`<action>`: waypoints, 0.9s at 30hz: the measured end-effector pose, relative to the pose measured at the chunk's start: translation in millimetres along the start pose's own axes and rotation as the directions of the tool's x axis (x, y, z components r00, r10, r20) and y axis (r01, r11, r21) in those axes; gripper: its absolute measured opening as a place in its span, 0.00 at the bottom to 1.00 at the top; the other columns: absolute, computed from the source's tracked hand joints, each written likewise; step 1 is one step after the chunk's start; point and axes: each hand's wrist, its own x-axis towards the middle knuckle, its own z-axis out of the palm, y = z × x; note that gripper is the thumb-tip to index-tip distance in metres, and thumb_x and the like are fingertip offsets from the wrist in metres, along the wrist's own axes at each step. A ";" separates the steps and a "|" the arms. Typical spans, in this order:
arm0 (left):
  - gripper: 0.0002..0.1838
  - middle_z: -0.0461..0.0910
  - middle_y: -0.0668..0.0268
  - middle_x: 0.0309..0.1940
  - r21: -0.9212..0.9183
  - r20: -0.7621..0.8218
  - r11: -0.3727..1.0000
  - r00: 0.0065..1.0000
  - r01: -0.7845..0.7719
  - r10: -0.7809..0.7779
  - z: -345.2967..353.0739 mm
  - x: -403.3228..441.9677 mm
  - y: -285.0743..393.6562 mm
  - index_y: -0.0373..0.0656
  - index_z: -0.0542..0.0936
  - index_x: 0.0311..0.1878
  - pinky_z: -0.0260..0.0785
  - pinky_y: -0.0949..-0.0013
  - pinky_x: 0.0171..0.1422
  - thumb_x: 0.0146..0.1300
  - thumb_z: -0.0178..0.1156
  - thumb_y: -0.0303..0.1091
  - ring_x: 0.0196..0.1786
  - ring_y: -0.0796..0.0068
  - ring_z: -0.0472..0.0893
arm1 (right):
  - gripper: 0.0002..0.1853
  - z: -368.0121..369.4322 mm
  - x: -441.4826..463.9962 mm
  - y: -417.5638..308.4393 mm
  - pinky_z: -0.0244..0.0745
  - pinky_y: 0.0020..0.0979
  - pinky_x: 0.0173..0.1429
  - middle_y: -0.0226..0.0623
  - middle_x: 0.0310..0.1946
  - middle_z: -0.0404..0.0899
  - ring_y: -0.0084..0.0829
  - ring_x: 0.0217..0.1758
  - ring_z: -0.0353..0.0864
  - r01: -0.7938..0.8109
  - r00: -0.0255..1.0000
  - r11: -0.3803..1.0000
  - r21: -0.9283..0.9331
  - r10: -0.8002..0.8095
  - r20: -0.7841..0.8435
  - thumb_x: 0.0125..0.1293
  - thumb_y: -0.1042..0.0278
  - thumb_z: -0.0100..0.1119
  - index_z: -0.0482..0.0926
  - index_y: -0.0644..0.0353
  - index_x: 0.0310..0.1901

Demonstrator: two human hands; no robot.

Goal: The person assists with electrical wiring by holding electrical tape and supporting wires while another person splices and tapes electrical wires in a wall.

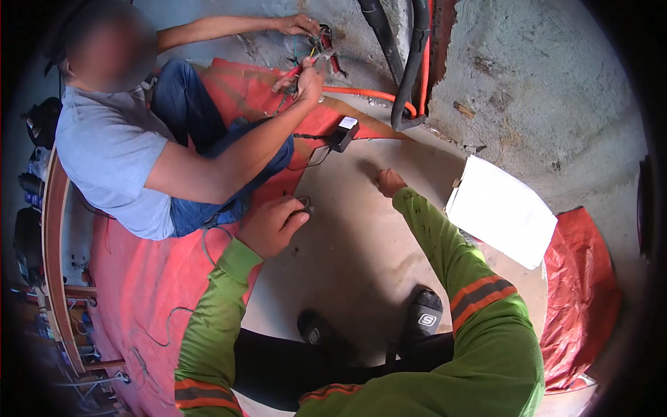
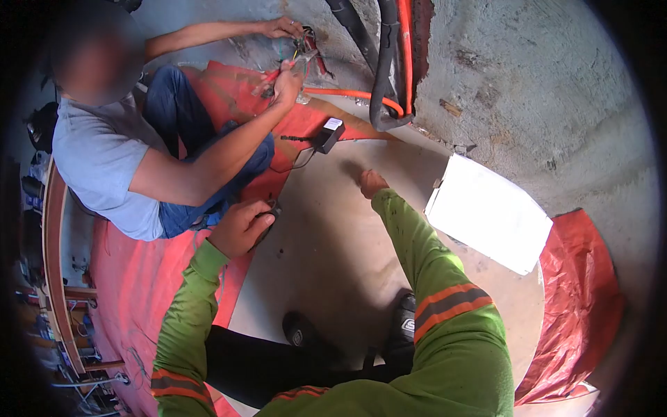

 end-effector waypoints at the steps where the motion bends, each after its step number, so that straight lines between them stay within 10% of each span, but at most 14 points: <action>1: 0.13 0.80 0.49 0.38 0.000 0.000 1.000 1.000 -0.001 0.001 -0.1 0.1 0.2 0.33 0.78 0.45 0.71 0.53 0.47 0.71 0.58 0.36 0.42 0.44 0.80 | 0.07 -14.0 0.6 -9.9 0.79 0.52 0.45 0.51 0.34 0.80 0.54 0.38 0.82 -0.036 0.998 0.999 -0.020 0.037 0.044 0.64 0.66 0.56 0.79 0.58 0.40; 9: 0.12 0.79 0.49 0.37 -0.011 0.027 0.998 0.998 0.056 -0.056 -1.5 1.2 5.3 0.34 0.78 0.43 0.71 0.54 0.47 0.71 0.58 0.36 0.42 0.44 0.80 | 0.12 -46.4 7.0 -32.1 0.80 0.55 0.45 0.51 0.36 0.82 0.55 0.39 0.85 -0.031 0.956 0.985 -0.169 0.079 0.282 0.67 0.61 0.51 0.78 0.61 0.40; 12: 0.09 0.75 0.56 0.26 -0.017 -0.050 0.999 0.998 -0.050 0.049 2.4 1.0 1.5 0.35 0.78 0.40 0.68 0.62 0.36 0.71 0.58 0.33 0.28 0.61 0.77 | 0.12 -54.3 6.2 -38.0 0.80 0.55 0.47 0.51 0.37 0.83 0.55 0.41 0.86 -0.063 0.940 0.988 -0.143 0.106 0.323 0.67 0.60 0.52 0.78 0.61 0.39; 27: 0.10 0.78 0.51 0.35 -0.019 -0.007 1.000 1.000 -0.010 0.010 -1.0 0.6 4.3 0.33 0.78 0.42 0.71 0.56 0.45 0.71 0.58 0.34 0.39 0.48 0.80 | 0.09 -62.9 10.2 -45.9 0.81 0.50 0.51 0.46 0.40 0.86 0.48 0.46 0.87 -0.107 0.865 0.983 -0.148 0.165 0.474 0.63 0.67 0.55 0.84 0.56 0.41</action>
